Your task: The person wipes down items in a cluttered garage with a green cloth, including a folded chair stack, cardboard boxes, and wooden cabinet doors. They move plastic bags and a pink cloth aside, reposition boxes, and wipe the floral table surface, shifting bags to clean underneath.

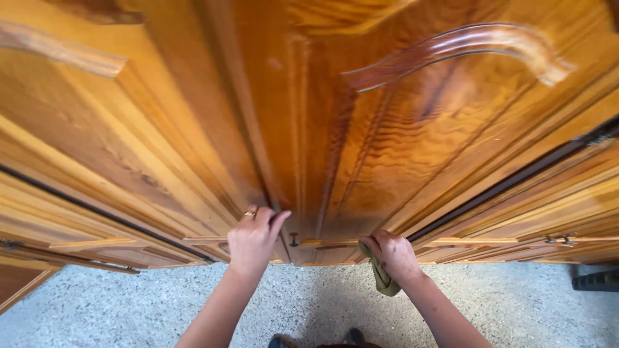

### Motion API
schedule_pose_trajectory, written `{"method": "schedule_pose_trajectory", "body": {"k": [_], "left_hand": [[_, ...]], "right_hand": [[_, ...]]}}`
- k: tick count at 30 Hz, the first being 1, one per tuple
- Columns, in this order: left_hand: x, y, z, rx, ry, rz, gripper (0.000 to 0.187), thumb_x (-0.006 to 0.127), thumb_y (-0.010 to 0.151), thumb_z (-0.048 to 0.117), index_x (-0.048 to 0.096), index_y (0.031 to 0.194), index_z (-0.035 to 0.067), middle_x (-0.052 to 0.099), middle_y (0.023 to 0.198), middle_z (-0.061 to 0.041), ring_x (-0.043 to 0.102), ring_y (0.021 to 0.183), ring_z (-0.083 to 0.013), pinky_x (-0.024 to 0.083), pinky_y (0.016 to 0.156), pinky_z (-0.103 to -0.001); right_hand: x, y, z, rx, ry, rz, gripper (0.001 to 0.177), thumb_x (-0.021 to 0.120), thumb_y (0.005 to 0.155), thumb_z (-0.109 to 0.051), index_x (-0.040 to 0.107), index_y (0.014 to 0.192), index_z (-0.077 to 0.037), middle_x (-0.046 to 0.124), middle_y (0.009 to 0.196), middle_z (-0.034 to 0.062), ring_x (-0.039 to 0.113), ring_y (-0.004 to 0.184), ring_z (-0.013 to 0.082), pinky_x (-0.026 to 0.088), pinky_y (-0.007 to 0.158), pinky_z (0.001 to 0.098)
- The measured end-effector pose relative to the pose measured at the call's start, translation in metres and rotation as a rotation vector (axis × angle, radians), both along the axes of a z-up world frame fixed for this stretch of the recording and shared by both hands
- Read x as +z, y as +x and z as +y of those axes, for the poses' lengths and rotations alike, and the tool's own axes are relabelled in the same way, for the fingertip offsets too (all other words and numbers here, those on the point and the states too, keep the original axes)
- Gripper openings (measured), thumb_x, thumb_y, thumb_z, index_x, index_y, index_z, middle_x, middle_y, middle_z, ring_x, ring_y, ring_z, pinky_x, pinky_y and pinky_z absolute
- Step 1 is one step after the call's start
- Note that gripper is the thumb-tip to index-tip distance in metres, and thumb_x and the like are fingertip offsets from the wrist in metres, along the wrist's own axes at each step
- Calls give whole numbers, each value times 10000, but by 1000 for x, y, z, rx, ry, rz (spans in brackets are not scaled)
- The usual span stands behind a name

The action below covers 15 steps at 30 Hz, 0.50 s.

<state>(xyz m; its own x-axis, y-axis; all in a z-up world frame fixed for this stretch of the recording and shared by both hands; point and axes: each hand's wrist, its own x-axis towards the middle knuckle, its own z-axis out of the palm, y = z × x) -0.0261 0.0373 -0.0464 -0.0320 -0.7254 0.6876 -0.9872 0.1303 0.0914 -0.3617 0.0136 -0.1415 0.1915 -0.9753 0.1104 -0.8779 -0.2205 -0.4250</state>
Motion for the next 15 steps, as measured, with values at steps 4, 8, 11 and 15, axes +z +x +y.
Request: {"method": "schedule_pose_trajectory", "body": {"k": [4,8,11,15], "left_hand": [[12,-17,7,-121,-75,17,426,745,931,475,629,723,122,569,625,10,424,409,-63,293,316,-231],[17,-56,7,-124,-165,-31,405,798,911,476,574,769,170,523,685,12,451,469,-140,321,394,-305],[30,-107,-2,-267,-158,-5,373,790,918,433,565,788,166,527,721,21,473,503,-151,352,428,-304],[36,-181,-16,-489,-149,-60,394,764,936,398,507,736,177,496,698,52,436,488,-127,336,431,-280]], "right_hand": [[5,-51,-5,-14,3,-73,389,671,961,-400,631,702,-114,678,590,36,654,494,202,544,551,367],[9,-99,-1,-192,143,-162,291,667,930,-432,749,931,-153,796,840,91,769,772,287,587,752,393],[5,-140,6,-279,137,-204,298,673,925,-443,751,946,-156,796,850,114,769,809,325,580,769,419],[-2,-197,25,-347,130,-266,330,652,944,-442,684,858,-124,771,841,115,748,809,333,544,741,430]]}}
